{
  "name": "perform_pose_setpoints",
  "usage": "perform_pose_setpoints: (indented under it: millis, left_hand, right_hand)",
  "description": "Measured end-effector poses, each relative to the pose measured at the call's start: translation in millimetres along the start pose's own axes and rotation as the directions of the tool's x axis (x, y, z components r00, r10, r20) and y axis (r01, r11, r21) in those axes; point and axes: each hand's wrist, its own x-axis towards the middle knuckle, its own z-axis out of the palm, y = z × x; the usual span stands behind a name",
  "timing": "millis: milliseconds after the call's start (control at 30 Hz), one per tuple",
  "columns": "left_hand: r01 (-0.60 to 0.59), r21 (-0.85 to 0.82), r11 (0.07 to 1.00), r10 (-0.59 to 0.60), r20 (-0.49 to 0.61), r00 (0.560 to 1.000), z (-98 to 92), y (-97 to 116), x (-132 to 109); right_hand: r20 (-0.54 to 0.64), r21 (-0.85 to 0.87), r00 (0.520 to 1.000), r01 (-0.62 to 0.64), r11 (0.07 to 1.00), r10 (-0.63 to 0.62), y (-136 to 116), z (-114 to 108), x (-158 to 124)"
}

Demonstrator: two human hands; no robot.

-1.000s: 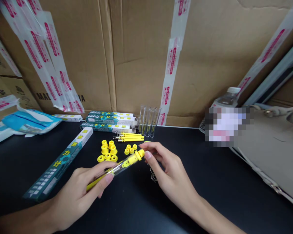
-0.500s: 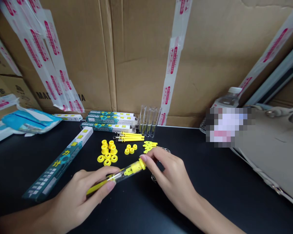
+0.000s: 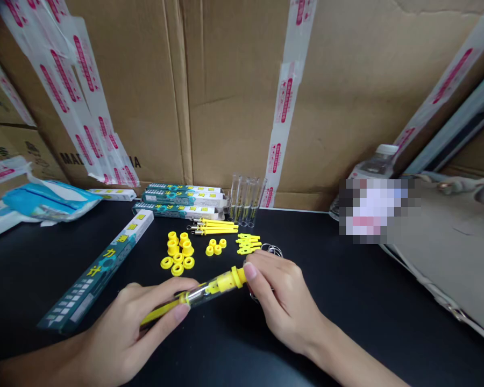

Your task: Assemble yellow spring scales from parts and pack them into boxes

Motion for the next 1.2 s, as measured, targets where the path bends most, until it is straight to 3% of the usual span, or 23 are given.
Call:
perform_pose_setpoints:
  millis: [167,333,567,700,933,1100,1200]
  left_hand:
    - [-0.051,-0.023,0.998,0.051,-0.011,0.999,-1.4,-0.8,1.1]
    - [-0.036,-0.043,0.998,0.036,-0.01,0.999,-2.5,0.0,2.1]
    - [-0.066,0.017,0.998,0.065,0.041,0.997,-2.3,-0.3,-0.1]
    - [-0.066,0.03,0.997,0.065,0.038,0.997,-2.6,-0.3,0.1]
    - [-0.104,0.098,0.99,0.103,0.019,0.995,-2.6,-4.4,1.0]
    - [-0.112,0.101,0.989,0.111,0.015,0.994,-2.1,-4.7,-0.1]
    - [-0.082,0.093,0.992,0.081,0.011,0.997,-3.2,-3.5,1.1]
  right_hand:
    - [0.019,0.011,1.0,0.023,1.0,-0.023,1.6,-0.5,-1.8]
    - [-0.05,-0.008,0.999,-0.013,1.0,0.012,-1.5,-0.7,-0.5]
    - [-0.052,-0.112,0.993,0.099,0.989,-0.106,-5.0,-0.3,1.0]
    - [0.014,-0.106,0.993,0.12,0.987,-0.119,2.3,-0.2,-0.2]
    - [0.143,0.072,0.961,0.23,0.97,-0.238,12.3,-5.4,0.9]
    - [0.088,0.019,0.96,0.266,0.964,-0.267,10.8,-2.4,1.2]
    - [0.037,-0.081,0.983,0.184,0.98,-0.181,9.3,0.6,0.6]
